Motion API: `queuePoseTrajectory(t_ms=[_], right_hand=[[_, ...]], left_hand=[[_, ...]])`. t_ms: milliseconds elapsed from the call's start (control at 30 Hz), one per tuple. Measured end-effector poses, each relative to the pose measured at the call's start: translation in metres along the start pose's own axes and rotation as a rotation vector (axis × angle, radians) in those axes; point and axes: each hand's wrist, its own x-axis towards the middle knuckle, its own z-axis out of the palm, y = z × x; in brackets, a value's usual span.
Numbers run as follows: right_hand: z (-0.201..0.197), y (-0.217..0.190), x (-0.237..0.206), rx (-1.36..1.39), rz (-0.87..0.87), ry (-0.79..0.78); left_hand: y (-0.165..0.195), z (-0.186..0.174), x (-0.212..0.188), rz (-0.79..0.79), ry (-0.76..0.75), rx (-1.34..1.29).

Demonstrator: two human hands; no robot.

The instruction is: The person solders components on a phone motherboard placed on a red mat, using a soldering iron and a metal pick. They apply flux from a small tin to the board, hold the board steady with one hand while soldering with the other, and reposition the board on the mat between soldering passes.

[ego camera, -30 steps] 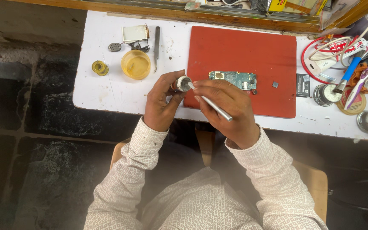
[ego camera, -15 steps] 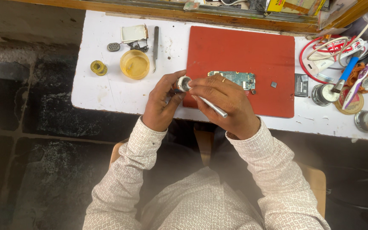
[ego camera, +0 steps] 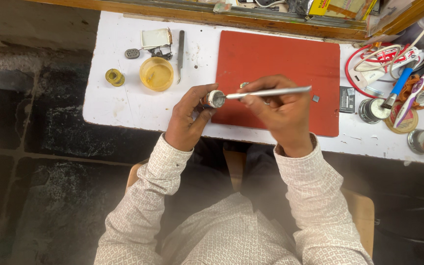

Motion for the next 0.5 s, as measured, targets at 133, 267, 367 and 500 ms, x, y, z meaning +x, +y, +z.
queuePoseTrajectory(t_ms=[133,267,367,500], right_hand=[[-0.012,0.011,-0.006,0.28,0.106,0.139],[-0.017,0.017,-0.011,0.373,0.162,0.188],[-0.015,0.015,-0.014,0.363,0.136,0.198],[-0.004,0.002,-0.019,0.136,0.006,0.148]], left_hand=[[-0.005,0.002,0.001,-0.005,0.019,-0.029],[-0.008,0.003,0.001,-0.019,0.042,-0.004],[-0.009,0.002,0.0,-0.017,0.05,0.005],[-0.012,0.002,0.0,-0.002,0.051,-0.009]])
